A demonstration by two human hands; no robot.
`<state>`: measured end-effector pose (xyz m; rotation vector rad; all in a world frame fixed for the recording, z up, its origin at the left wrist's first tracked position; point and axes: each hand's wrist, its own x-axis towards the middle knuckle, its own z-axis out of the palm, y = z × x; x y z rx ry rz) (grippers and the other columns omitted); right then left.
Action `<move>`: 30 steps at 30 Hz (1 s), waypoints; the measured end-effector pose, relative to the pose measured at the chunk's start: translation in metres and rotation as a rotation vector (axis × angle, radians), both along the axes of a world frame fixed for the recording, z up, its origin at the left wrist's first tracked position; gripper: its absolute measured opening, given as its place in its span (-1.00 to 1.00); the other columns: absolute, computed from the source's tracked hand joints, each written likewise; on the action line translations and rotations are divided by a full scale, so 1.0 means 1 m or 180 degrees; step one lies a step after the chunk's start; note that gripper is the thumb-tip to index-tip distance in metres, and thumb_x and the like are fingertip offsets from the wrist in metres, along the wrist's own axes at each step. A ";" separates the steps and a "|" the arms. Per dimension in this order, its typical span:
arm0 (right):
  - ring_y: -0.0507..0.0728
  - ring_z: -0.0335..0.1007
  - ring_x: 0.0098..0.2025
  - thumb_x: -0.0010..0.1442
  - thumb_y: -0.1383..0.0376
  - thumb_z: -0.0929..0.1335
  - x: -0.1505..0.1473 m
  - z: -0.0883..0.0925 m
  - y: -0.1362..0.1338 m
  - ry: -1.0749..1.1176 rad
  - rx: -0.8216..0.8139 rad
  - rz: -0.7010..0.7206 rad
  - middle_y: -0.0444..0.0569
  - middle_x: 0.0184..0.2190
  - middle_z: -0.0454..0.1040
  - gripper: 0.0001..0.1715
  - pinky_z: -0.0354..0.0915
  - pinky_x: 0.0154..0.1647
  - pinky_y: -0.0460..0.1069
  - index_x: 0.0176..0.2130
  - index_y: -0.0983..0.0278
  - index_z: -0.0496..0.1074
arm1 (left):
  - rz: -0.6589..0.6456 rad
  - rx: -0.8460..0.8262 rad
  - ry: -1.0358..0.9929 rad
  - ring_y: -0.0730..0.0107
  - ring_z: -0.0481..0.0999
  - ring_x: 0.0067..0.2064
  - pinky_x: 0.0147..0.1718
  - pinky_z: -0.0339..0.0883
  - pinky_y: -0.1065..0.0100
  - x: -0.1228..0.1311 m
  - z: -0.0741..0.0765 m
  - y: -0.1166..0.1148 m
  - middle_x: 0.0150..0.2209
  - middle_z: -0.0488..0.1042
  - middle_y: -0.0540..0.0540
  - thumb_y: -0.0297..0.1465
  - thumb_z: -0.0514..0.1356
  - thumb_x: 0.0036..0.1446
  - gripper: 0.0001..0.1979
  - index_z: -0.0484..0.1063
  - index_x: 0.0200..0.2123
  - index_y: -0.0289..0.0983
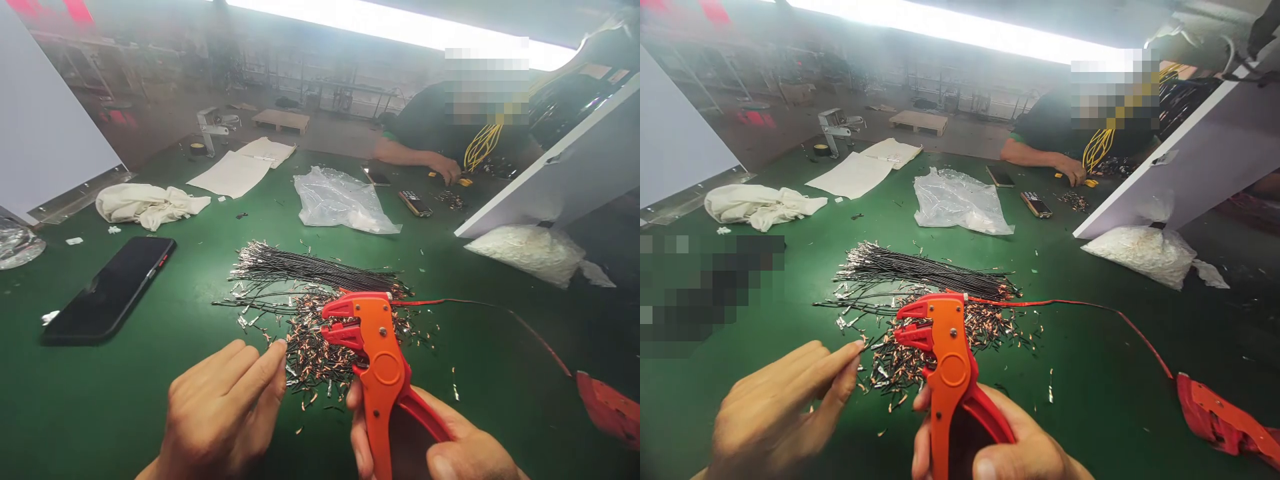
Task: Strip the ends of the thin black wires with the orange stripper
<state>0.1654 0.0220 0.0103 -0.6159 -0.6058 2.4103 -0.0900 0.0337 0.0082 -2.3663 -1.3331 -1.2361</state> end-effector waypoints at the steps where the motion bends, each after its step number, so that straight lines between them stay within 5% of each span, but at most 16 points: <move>1: 0.09 0.45 -0.27 -0.09 0.21 0.55 0.000 -0.001 0.001 0.0032 0.0040 0.0009 0.13 -0.23 0.56 -0.24 0.24 -0.21 -0.04 0.05 0.43 0.39 | -0.0006 -0.0013 0.0011 0.55 0.18 -0.53 -0.53 0.08 0.46 0.000 0.000 0.000 -0.57 0.28 0.07 -0.63 0.22 0.17 -0.81 0.48 -0.15 -0.36; 9: 0.13 0.47 -0.22 -0.02 0.20 0.51 0.001 -0.002 0.003 0.0049 0.0294 0.0039 0.16 -0.07 0.51 -0.24 0.26 -0.19 0.00 0.13 0.37 0.34 | -0.0058 0.0024 0.0036 0.54 0.17 -0.56 -0.55 0.07 0.43 -0.001 -0.002 -0.003 -0.58 0.28 0.08 -0.62 0.21 0.16 -0.83 0.47 -0.17 -0.38; 14: 0.18 0.43 -0.27 0.01 0.12 0.48 0.002 -0.003 -0.001 -0.0194 0.0509 0.0087 0.14 -0.27 0.56 -0.03 0.21 -0.23 0.03 0.28 0.40 0.14 | -0.0184 -0.0038 0.0062 0.53 0.19 -0.56 -0.56 0.07 0.42 0.004 -0.003 -0.003 -0.59 0.29 0.08 -0.63 0.22 0.14 -0.81 0.45 -0.17 -0.36; 22: 0.15 0.37 -0.29 0.04 0.09 0.47 0.002 -0.004 -0.001 -0.0298 0.0683 0.0345 0.12 -0.23 0.52 -0.21 0.20 -0.28 0.00 0.18 0.33 0.29 | -0.0399 -0.0123 0.0214 0.49 0.21 -0.56 -0.57 0.04 0.38 0.011 -0.010 -0.008 -0.60 0.31 0.07 -0.64 0.19 0.14 -0.80 0.42 -0.16 -0.36; 30: 0.14 0.35 -0.31 0.02 0.09 0.47 0.002 -0.003 -0.003 -0.0368 0.0575 0.0227 0.10 -0.26 0.50 -0.18 0.20 -0.23 0.02 0.17 0.36 0.27 | -0.0514 -0.0278 0.0313 0.45 0.26 -0.55 -0.57 0.10 0.37 0.014 -0.014 -0.009 -0.57 0.36 0.03 -0.63 0.19 0.12 -0.79 0.43 -0.15 -0.38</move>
